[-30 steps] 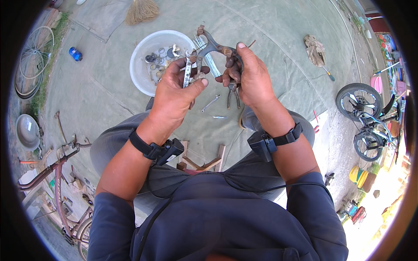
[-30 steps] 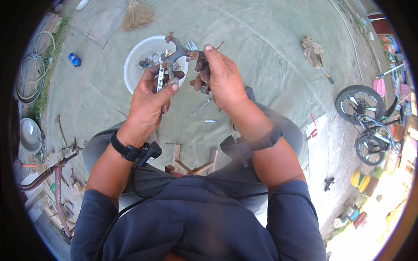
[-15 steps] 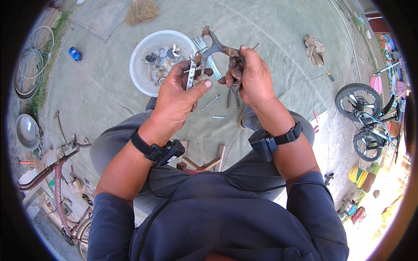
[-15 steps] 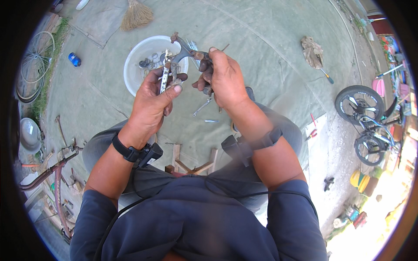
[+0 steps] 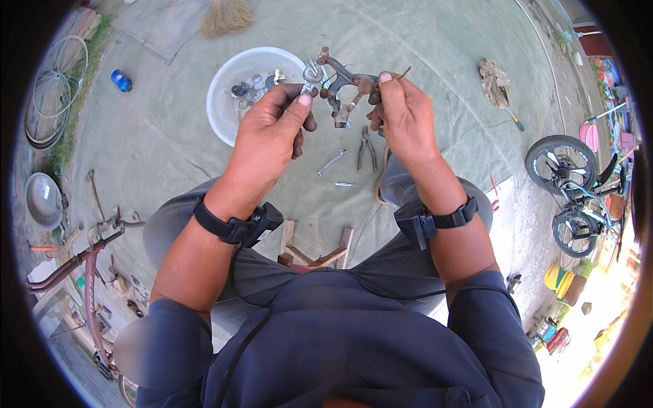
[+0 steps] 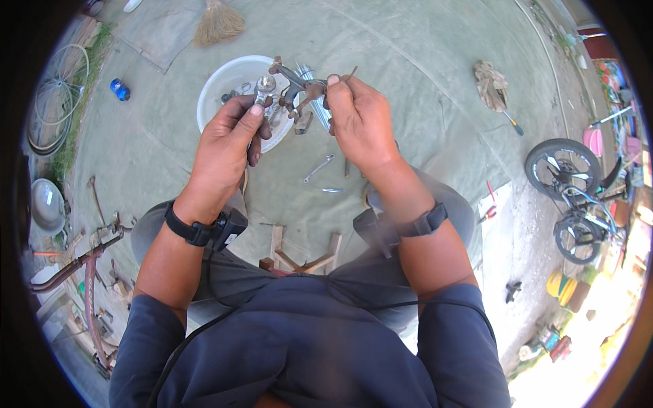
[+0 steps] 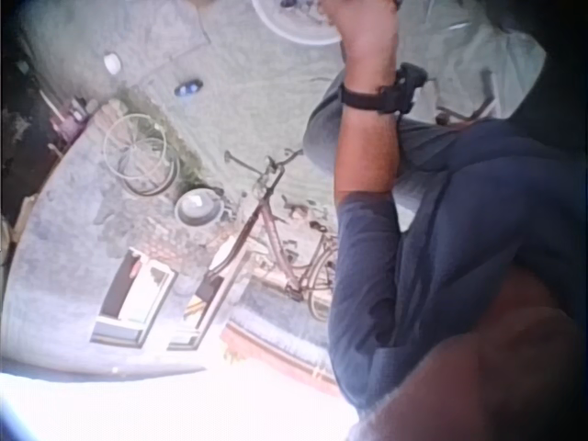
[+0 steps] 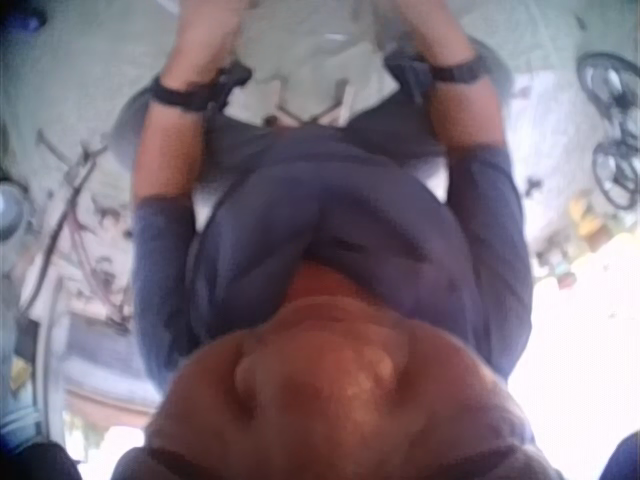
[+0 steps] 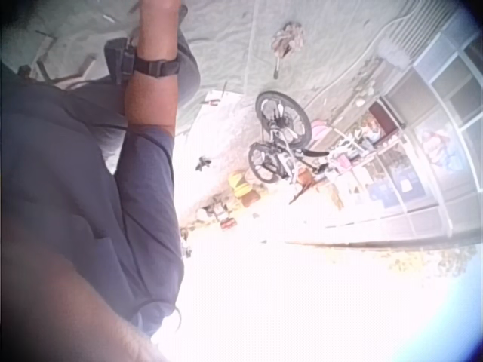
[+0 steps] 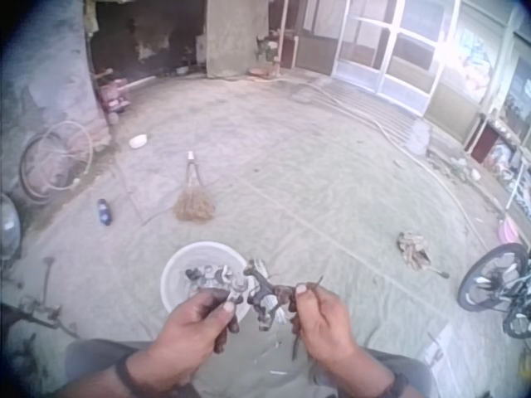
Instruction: The person uses a wrench to tighten and loosen bolts on a circular metal component with attached rods. The person repeatedly adjusts the wrench and repositions the part, occasionally picking up small hardware from a nearby white basin.
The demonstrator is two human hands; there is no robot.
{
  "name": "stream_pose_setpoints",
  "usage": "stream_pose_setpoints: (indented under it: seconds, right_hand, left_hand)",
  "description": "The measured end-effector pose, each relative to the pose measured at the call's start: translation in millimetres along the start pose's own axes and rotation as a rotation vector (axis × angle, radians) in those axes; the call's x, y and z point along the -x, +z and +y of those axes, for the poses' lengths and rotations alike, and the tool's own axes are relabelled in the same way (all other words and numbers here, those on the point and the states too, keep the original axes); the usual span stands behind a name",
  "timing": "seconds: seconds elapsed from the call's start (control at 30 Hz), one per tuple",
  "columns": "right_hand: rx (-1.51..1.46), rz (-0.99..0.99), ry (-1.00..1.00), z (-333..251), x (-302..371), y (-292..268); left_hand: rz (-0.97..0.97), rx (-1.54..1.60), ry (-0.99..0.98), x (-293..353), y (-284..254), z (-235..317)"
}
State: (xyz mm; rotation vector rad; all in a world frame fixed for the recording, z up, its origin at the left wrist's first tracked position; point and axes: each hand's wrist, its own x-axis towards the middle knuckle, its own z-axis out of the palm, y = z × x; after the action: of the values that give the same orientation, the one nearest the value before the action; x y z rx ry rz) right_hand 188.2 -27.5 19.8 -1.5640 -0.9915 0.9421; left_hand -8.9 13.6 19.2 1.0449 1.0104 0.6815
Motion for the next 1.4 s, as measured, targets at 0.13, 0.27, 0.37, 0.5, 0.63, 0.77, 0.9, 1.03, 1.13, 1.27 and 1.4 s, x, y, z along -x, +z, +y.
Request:
stream_pose_setpoints:
  seconds: [0.13,0.27,0.37,0.5,0.63,0.77,0.9,1.03,1.13,1.27,1.4]
  right_hand:
    - [0.006,-0.007,0.030,-2,1,1]
    - [-0.016,-0.028,0.056,-1,2,2]
    - [-0.023,-0.046,0.046,1,2,2]
    - [-0.064,-0.069,0.069,4,2,0]
    - [-0.052,-0.139,0.054,6,3,-1]
    - [-0.095,-0.221,0.076,6,5,-3]
    - [-0.149,-0.270,0.058,3,5,-8]
    - [-0.161,-0.308,0.069,1,4,-9]
    - [-0.156,-0.314,0.069,1,5,-8]
    - [-0.198,-0.324,0.155,2,5,-4]
    - [-0.275,-0.372,0.218,4,4,-3]
  left_hand:
    - [-0.002,-0.160,0.052,0,1,-1]
    - [0.006,-0.170,0.111,-3,-1,-8]
    - [0.026,-0.205,0.157,-5,-3,-12]
    - [0.089,-0.167,0.237,-9,-2,-9]
    - [0.110,-0.089,0.170,-8,-3,3]
    - [0.090,0.024,0.189,-5,-1,9]
    - [0.029,0.000,0.224,-2,-5,12]
    - [0.026,-0.112,0.152,0,-9,15]
    - [-0.050,-0.039,0.256,2,-7,17]
    - [-0.035,-0.029,0.314,1,-3,13]
    - [-0.033,-0.018,0.370,1,-1,8]
